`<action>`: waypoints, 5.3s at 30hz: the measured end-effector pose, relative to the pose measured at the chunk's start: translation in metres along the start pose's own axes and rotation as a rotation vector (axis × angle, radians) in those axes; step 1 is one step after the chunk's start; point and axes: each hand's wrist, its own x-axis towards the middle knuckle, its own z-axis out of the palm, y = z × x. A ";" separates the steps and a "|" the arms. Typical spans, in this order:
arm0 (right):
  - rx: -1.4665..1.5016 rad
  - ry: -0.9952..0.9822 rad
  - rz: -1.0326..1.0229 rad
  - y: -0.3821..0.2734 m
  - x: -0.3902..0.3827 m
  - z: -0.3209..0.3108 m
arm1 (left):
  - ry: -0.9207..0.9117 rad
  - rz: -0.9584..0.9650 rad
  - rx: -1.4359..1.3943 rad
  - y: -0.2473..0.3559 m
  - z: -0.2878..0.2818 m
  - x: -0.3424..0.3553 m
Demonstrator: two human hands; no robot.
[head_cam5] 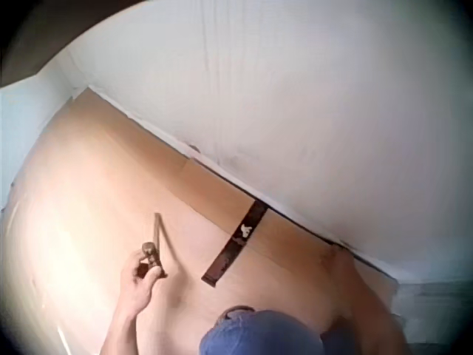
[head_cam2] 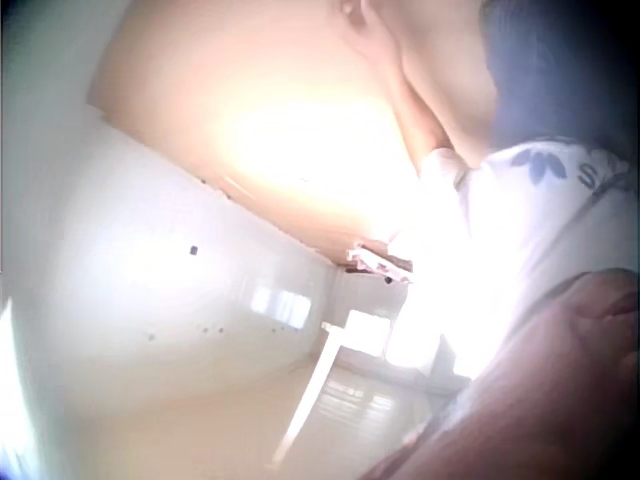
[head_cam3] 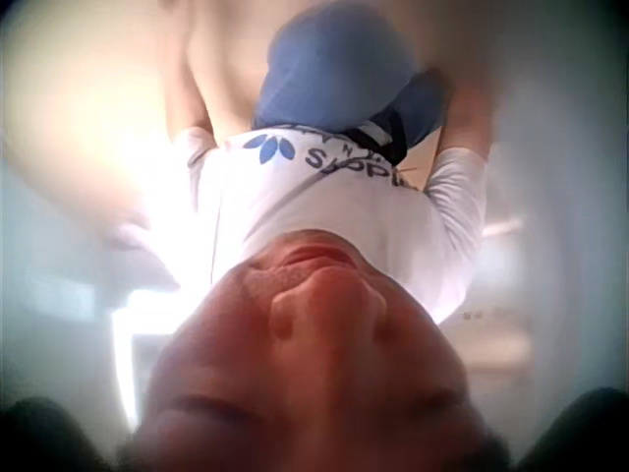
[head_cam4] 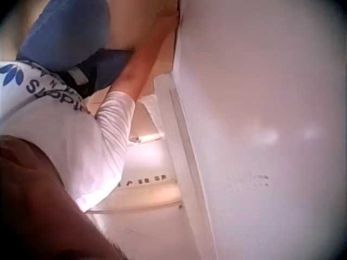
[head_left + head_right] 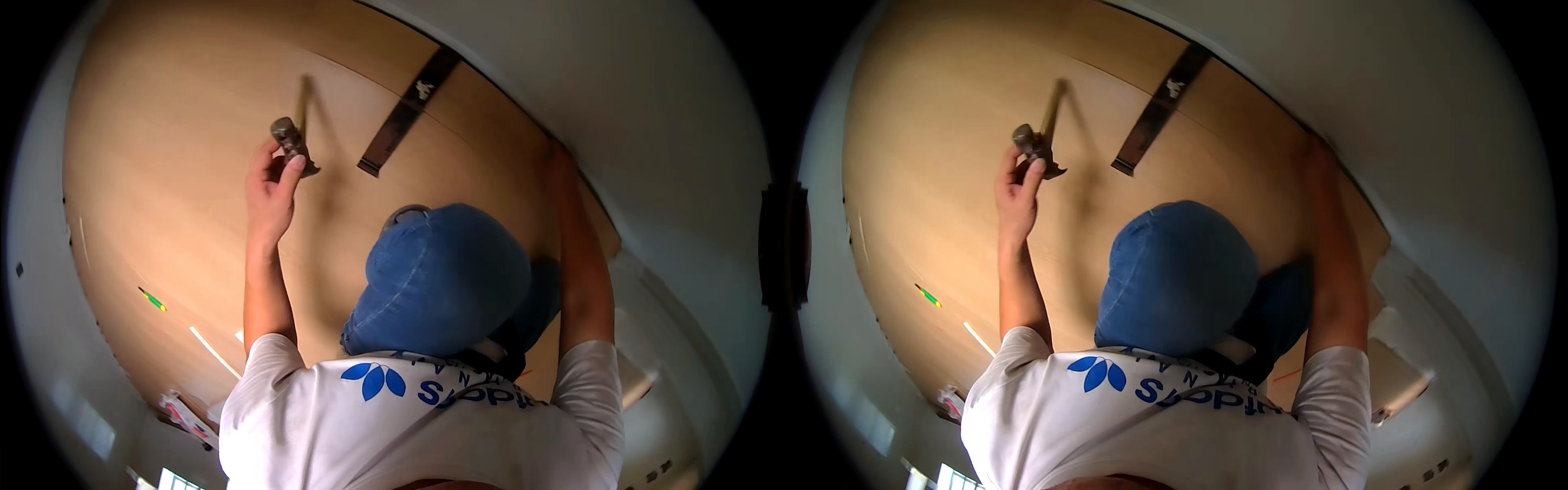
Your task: The person cuts a wooden floorboard using a table saw, then carries it to a room where they fit it into the floor and tap it into place using a hammer and a tapping block.
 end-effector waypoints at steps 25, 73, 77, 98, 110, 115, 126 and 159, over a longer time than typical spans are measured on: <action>-0.087 0.076 0.096 -0.015 0.004 0.012 | -0.324 0.177 0.767 -0.094 0.186 0.103; 0.818 -0.007 -0.126 -0.204 -0.091 0.029 | -0.731 0.410 1.413 -0.011 0.196 0.255; 0.537 -0.181 0.009 -0.261 -0.080 0.026 | -0.778 0.428 1.375 -0.007 0.203 0.255; 0.533 -0.319 -0.210 -0.290 -0.103 0.049 | -0.699 0.479 1.360 -0.025 0.174 0.258; 0.588 -0.175 -0.253 -0.216 -0.109 -0.004 | -0.602 0.446 1.317 -0.034 0.193 0.252; 0.570 0.053 -0.321 -0.213 -0.063 -0.085 | -0.487 0.467 1.177 -0.060 0.196 0.250; -0.130 -0.060 -0.670 -0.408 0.105 -0.171 | -0.512 0.406 1.008 -0.068 0.189 0.249; 1.151 0.002 -0.050 -0.218 -0.058 -0.062 | -0.505 0.426 1.073 -0.047 0.182 0.237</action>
